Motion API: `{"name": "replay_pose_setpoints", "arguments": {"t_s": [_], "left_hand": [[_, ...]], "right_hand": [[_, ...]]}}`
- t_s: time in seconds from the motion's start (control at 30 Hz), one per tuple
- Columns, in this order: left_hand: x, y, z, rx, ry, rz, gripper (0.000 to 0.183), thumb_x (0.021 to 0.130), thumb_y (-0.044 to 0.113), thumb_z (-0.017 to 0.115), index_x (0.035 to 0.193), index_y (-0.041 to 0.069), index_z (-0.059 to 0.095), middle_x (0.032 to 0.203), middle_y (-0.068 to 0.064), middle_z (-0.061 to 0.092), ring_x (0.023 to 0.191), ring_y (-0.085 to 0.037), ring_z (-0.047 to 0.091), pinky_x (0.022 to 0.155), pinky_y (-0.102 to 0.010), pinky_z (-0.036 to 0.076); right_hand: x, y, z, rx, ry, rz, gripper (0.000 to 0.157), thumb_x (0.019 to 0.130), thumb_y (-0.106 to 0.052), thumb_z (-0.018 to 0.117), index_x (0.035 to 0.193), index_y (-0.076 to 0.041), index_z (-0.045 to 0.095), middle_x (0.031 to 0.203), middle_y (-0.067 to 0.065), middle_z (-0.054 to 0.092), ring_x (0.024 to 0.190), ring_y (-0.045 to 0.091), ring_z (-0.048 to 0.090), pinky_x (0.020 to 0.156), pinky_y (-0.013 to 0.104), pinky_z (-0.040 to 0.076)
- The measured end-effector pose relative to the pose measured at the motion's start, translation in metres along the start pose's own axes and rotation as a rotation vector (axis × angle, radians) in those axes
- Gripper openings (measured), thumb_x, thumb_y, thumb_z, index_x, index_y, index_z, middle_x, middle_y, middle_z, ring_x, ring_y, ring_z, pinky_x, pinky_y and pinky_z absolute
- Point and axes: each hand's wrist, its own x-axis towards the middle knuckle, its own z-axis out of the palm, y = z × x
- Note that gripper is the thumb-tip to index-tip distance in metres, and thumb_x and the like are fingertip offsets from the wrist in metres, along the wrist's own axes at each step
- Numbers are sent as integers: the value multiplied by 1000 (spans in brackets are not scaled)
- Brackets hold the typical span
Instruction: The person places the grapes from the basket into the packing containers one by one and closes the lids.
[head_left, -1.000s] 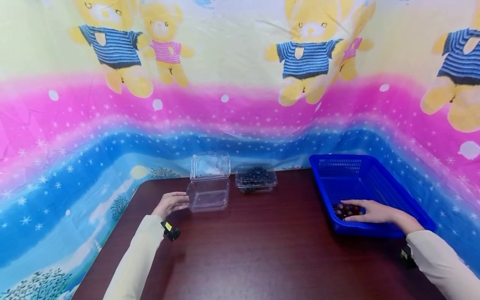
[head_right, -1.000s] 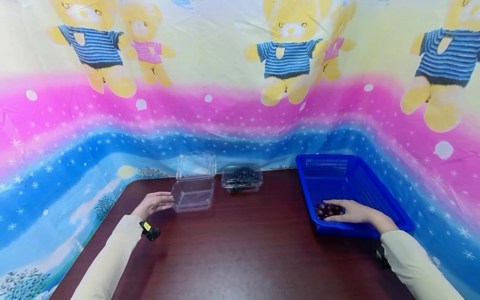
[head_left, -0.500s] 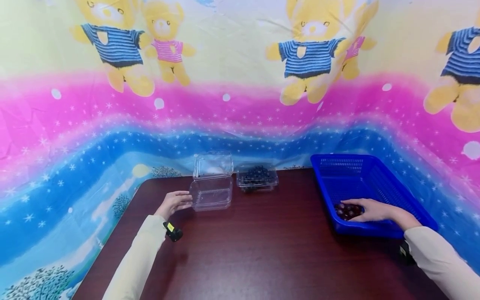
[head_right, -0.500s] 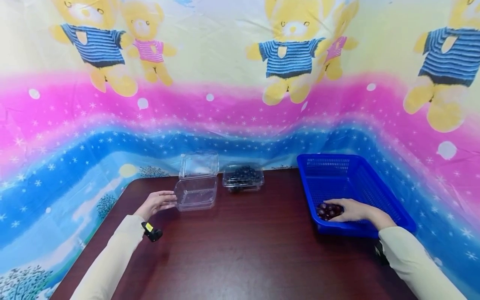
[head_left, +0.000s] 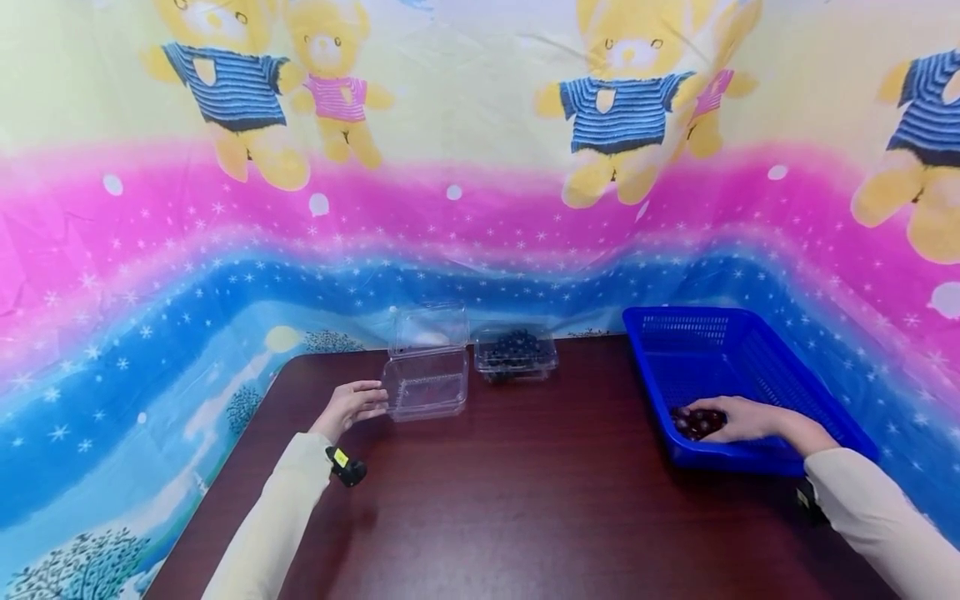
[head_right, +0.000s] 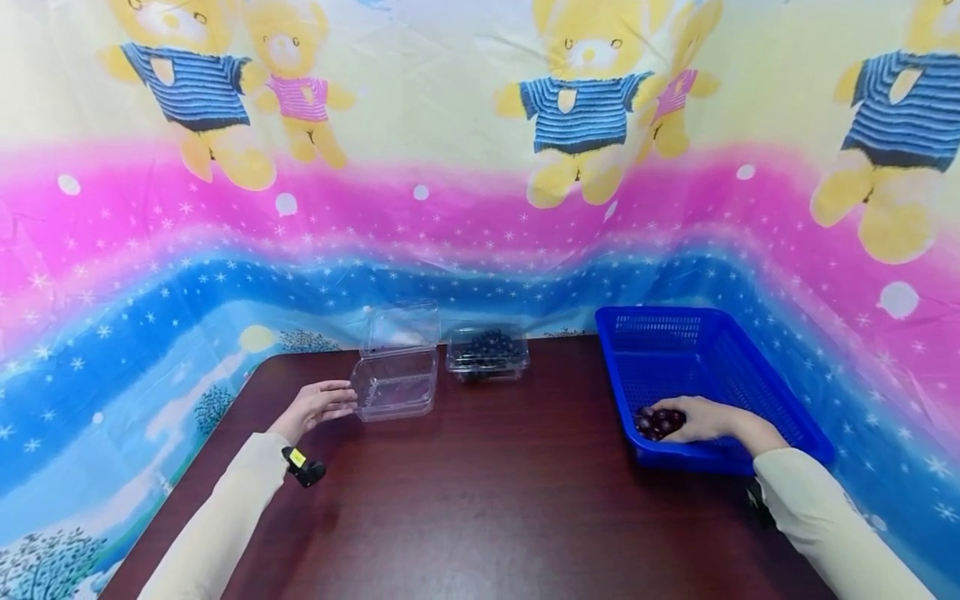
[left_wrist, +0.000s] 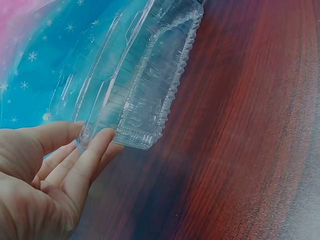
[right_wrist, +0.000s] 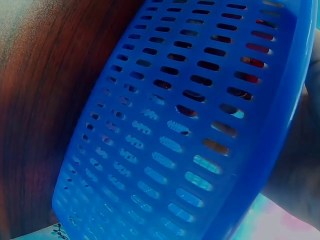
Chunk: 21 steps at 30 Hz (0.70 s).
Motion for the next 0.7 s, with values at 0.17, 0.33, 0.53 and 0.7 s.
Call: {"name": "replay_pose_setpoints", "arguments": {"t_s": [0.17,0.33,0.53,0.7], "left_hand": [[-1,0,1,-5,-7,5,52,89,1,58,135,-13,36,107,-22,66,81,-23,69,76,-33,56],[-2,-1,2,4,-5,12,52,90,1,57,135,-12,35,117,-27,60,82,-22,69,76,-34,56],[-5,-1,4,5,14,0,50,90,1,57,135,-10,38,117,-25,60,81,-21,69,78,-36,55],[-7,0,3,11,10,11,50,90,1,56,136,-9,38,120,-26,58,87,-25,69,76,-34,56]], "right_hand": [[1,2,-2,16,-21,-3,54,81,-31,71,121,3,54,108,14,59,91,18,55,68,26,47],[2,3,-3,43,-45,8,55,81,-31,70,121,2,54,110,15,58,92,18,54,68,26,46],[3,2,-4,87,-70,5,56,81,-29,70,123,3,52,110,14,57,92,16,54,69,25,46],[5,6,-4,123,-92,16,58,81,-27,71,125,4,50,110,14,57,90,14,53,68,25,46]]}}
